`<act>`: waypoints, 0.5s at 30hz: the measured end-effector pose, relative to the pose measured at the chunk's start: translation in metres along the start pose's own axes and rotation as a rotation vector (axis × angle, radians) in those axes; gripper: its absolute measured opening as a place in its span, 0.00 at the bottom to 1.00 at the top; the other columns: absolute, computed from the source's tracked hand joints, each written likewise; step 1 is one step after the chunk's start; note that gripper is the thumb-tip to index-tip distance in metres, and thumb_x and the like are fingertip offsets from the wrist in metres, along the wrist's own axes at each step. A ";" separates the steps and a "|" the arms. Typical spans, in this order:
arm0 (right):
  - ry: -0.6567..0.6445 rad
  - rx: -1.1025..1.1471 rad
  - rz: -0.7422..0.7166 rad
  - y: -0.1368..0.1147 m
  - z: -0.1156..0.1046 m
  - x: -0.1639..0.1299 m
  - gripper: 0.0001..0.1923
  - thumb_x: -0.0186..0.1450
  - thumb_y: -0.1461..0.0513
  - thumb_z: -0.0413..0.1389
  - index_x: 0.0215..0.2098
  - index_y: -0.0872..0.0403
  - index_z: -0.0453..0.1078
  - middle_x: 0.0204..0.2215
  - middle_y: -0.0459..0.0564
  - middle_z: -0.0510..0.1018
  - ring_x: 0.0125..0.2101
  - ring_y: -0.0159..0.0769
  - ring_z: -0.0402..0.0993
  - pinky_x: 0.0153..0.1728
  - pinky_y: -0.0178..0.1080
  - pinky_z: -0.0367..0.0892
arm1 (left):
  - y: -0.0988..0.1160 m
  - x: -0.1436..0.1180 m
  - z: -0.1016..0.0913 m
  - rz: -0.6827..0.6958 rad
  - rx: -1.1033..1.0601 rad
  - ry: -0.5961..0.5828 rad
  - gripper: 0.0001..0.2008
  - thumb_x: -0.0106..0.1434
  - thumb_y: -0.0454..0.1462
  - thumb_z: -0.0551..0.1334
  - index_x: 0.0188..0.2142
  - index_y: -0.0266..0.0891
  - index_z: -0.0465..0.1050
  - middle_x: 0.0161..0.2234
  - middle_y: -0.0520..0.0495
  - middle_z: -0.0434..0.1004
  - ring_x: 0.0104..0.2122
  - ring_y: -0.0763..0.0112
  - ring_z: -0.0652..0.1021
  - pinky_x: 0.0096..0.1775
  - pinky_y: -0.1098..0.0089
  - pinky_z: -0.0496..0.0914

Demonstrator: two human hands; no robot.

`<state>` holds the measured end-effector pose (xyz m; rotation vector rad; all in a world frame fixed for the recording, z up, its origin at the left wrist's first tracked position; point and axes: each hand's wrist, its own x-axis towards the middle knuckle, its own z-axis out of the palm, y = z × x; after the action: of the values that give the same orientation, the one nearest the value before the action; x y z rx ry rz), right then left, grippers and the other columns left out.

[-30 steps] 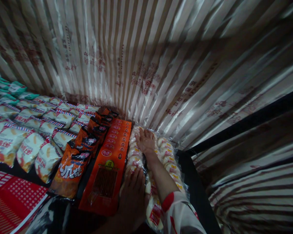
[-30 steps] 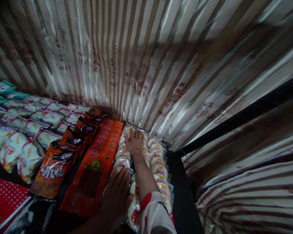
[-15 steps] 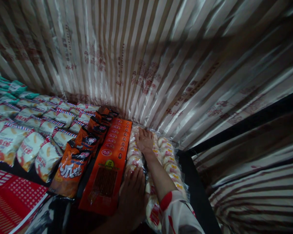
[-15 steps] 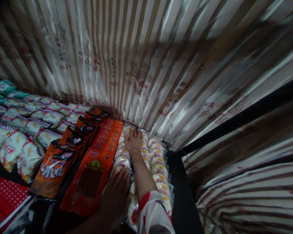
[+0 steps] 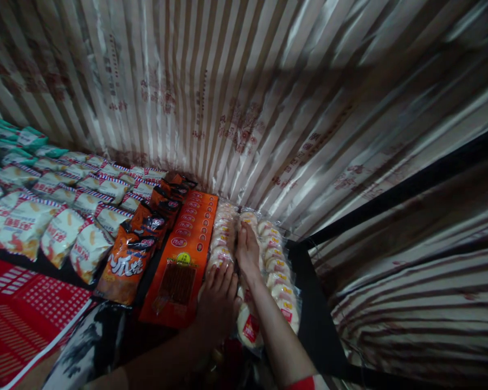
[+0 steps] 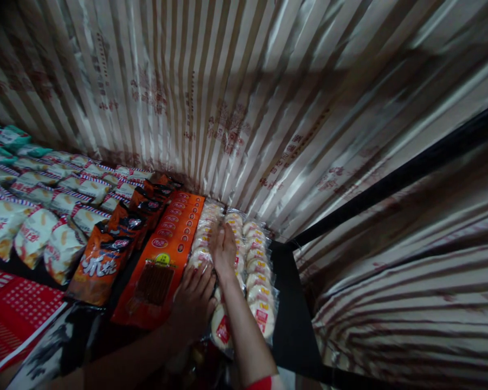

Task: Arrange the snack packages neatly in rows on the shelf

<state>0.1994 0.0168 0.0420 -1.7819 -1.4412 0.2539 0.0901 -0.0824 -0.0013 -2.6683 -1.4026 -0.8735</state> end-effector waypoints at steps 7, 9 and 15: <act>-0.031 0.246 0.185 0.007 -0.028 -0.038 0.34 0.67 0.44 0.36 0.58 0.54 0.64 0.56 0.53 0.70 0.56 0.41 0.65 0.56 0.45 0.59 | -0.003 -0.003 0.005 0.017 -0.007 0.132 0.21 0.65 0.42 0.52 0.54 0.34 0.66 0.58 0.40 0.66 0.60 0.59 0.63 0.61 0.52 0.54; -0.044 0.288 0.225 0.005 -0.033 -0.042 0.35 0.66 0.42 0.37 0.58 0.53 0.65 0.56 0.52 0.70 0.57 0.41 0.64 0.58 0.45 0.57 | -0.001 -0.003 0.006 0.007 -0.012 0.149 0.21 0.65 0.43 0.53 0.53 0.35 0.68 0.59 0.40 0.66 0.61 0.58 0.62 0.61 0.53 0.54; -0.165 0.298 0.334 -0.006 -0.031 -0.042 0.43 0.63 0.38 0.37 0.60 0.61 0.62 0.61 0.57 0.63 0.62 0.43 0.55 0.63 0.44 0.45 | 0.004 -0.009 0.002 -0.013 -0.047 0.178 0.20 0.63 0.43 0.55 0.52 0.37 0.68 0.60 0.41 0.63 0.62 0.58 0.59 0.60 0.54 0.57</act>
<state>0.2001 -0.0349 0.0522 -1.7735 -1.1368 0.7642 0.0903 -0.0912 -0.0061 -2.5417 -1.3774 -1.1275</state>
